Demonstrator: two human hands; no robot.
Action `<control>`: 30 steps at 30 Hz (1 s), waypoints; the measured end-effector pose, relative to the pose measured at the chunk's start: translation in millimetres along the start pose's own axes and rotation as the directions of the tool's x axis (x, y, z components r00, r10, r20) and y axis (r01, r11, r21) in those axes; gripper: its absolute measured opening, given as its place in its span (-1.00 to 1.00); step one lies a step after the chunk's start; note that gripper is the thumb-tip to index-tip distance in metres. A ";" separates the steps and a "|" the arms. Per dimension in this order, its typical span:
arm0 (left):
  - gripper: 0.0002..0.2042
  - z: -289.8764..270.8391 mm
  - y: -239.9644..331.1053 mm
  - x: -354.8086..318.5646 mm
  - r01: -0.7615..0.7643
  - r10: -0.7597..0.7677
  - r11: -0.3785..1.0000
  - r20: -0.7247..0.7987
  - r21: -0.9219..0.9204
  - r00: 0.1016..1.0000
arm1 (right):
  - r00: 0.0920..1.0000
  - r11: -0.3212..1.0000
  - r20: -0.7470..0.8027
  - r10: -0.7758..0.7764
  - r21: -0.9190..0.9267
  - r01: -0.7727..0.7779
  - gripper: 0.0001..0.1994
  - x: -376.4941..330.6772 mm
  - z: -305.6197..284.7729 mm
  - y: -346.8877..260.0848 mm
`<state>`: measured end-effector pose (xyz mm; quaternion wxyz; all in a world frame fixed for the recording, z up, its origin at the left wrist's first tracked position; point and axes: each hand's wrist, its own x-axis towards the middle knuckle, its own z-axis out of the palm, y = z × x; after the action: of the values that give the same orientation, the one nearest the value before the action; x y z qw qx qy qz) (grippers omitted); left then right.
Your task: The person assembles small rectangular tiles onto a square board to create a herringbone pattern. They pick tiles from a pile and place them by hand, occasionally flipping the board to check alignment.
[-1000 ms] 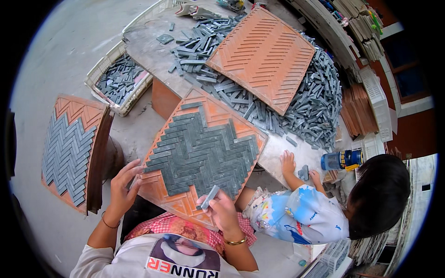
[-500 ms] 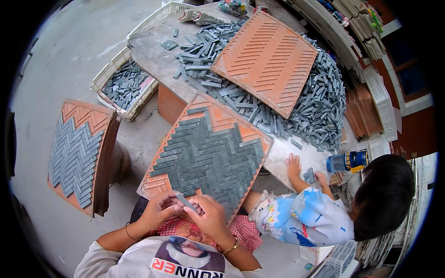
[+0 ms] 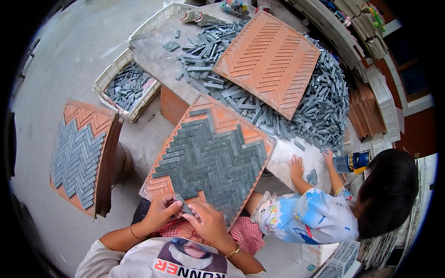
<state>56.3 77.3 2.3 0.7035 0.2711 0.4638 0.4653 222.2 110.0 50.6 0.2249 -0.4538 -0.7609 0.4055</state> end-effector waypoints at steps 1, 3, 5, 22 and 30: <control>-0.88 1.5 -3.2 -2.2 -0.007 0.007 1.000 0.002 0.023 1.000 | 1.000 1.000 -0.002 0.029 -0.011 -0.029 -0.74 -3.3 1.8 -0.3; -0.87 5.5 2.1 -4.2 -0.040 0.038 0.994 0.015 0.101 0.999 | 0.997 0.997 -0.007 0.071 -0.033 -0.071 -0.72 -8.6 3.9 0.1; -0.88 5.5 4.9 -2.9 -0.021 0.019 0.998 0.039 0.056 0.999 | 0.997 0.997 -0.019 0.077 -0.018 -0.078 -0.71 -8.0 5.0 0.7; -0.83 5.2 14.5 13.2 -0.225 0.171 0.919 0.187 0.325 0.967 | 0.989 0.999 -0.140 0.051 0.023 -0.049 -0.76 0.1 2.0 0.5; -0.80 -2.4 19.1 12.2 -0.213 0.180 0.916 0.128 0.339 0.975 | 0.991 0.987 -0.093 0.100 0.132 -0.087 -0.80 6.3 9.8 3.8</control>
<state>48.2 96.3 11.9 0.6146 0.4588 0.4760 0.4303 214.2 112.4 41.8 0.2717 -0.4931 -0.6993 0.4406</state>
